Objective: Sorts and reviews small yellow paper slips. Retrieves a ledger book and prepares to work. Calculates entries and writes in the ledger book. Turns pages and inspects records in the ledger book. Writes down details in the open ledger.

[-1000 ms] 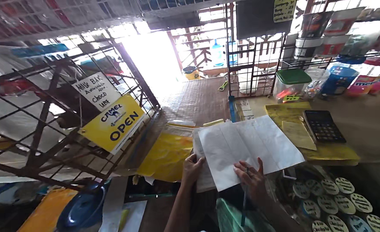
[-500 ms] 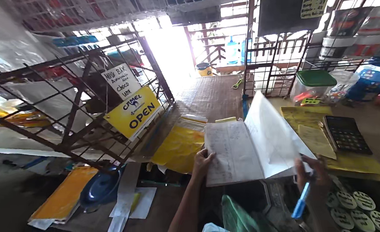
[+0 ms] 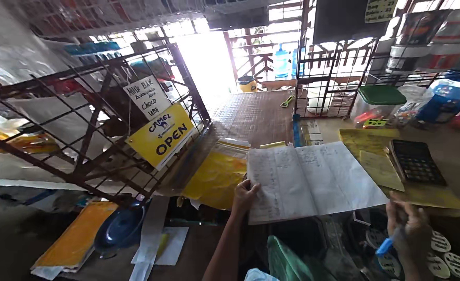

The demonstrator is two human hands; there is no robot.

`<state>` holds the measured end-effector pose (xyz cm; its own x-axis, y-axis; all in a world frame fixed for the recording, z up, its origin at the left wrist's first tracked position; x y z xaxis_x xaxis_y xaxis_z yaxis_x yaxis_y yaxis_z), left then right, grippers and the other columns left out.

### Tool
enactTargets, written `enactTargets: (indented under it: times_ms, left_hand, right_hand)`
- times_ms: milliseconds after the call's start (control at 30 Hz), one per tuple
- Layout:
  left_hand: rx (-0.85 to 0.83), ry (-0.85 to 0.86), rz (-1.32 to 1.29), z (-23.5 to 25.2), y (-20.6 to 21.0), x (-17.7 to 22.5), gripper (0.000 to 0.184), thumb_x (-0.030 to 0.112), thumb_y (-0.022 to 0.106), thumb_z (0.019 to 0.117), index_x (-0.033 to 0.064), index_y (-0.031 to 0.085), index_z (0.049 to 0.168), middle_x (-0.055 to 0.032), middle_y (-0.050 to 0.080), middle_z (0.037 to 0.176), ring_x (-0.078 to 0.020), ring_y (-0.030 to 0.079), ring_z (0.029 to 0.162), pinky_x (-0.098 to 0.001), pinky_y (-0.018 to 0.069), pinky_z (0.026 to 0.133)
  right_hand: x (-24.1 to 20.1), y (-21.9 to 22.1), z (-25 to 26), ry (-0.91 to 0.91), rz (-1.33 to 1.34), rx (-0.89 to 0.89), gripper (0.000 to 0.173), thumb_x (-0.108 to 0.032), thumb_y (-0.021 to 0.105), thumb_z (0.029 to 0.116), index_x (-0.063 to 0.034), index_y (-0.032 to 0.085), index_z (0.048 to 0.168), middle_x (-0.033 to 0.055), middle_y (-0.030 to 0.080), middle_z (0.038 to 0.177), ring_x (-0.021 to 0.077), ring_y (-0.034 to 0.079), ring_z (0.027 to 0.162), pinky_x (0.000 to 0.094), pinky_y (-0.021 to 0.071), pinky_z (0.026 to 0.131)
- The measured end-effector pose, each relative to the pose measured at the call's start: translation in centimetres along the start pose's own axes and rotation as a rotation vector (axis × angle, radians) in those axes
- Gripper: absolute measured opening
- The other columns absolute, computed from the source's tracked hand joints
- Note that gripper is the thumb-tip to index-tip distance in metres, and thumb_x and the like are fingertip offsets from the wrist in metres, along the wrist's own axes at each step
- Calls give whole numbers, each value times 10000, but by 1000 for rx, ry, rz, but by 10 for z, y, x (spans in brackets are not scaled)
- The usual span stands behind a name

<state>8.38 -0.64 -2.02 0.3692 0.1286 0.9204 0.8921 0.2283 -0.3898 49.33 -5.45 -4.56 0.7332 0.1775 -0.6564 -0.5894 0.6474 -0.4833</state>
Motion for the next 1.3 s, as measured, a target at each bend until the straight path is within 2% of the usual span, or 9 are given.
enactTargets:
  times_ms: [133,267,367,533,700,800,967,1067,1300]
  left_hand:
    - [-46,-6,16,-4,-1,8,163,170,654,985,12,653,946,-30,620,756,-80,611,656,-273,538,664]
    - [-59,60,-48,-21,-6,39,445,67,616,949,-8,479,1366,-159,637,1112,-151,664,882,-331,569,784]
    - [-72,207,-77,-31,0,85,657,41,579,925,39,317,1529,-165,626,1249,-131,678,929,-317,575,798]
    - [-409,418,-392,-28,41,128,544,208,435,1049,9,283,1531,-50,680,1229,-120,696,1025,-321,598,838]
    - [-405,216,-353,-22,86,93,579,167,503,1031,-42,319,1537,-229,449,1511,-229,521,1332,-378,469,1067]
    - [-455,33,-366,-31,107,69,711,152,555,1007,-5,183,1593,-266,444,1484,-256,587,1223,-394,517,990]
    - [-457,-119,-444,-26,117,73,767,113,564,1025,36,84,1618,-263,299,1593,-301,568,1280,-419,536,994]
    - [-470,-145,-456,-14,130,73,636,102,598,1013,-16,267,1543,-216,592,1280,-217,660,1010,-377,566,854]
    - [-381,-5,-322,-14,129,66,695,-3,554,981,-17,208,1583,-287,493,1440,-317,593,1241,-458,495,1044]
  right_hand:
    - [2,17,-4,-24,-79,-28,517,-334,519,1002,95,645,1262,282,676,1241,531,638,1132,751,333,1060]
    - [7,22,-4,-64,-112,-21,567,-403,515,985,79,669,1240,262,696,1214,486,666,1119,742,329,1066]
    - [9,21,-4,-66,-122,-31,576,-417,501,987,70,670,1243,243,709,1189,460,679,1101,736,328,1071]
    - [5,14,-1,18,30,-23,508,-338,547,999,89,655,1254,268,701,1178,473,662,1115,726,327,1085]
    - [-1,2,2,90,227,-62,487,-237,470,1045,162,565,1307,325,627,1282,393,636,1187,474,497,1041]
    - [3,4,4,131,191,-59,558,-308,463,1033,145,556,1344,344,621,1289,457,624,1198,549,471,1042]
    - [10,5,5,144,116,-126,635,-443,560,974,77,606,1336,313,636,1291,510,597,1205,640,451,1028]
    - [11,5,7,155,117,-167,623,-443,608,948,59,622,1318,318,643,1258,543,577,1177,677,428,1009]
    - [-8,1,-1,29,184,-278,559,-325,643,948,120,609,1285,315,642,1261,485,588,1201,606,412,1074]
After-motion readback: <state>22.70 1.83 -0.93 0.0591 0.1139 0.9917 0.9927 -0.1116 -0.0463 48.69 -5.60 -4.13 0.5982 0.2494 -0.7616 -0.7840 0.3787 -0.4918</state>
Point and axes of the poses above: each hand's wrist, its own z-axis towards the middle knuckle, its own y-axis out of the palm, x = y × z, the point moved 2 cm from there along z, towards the middle knuckle
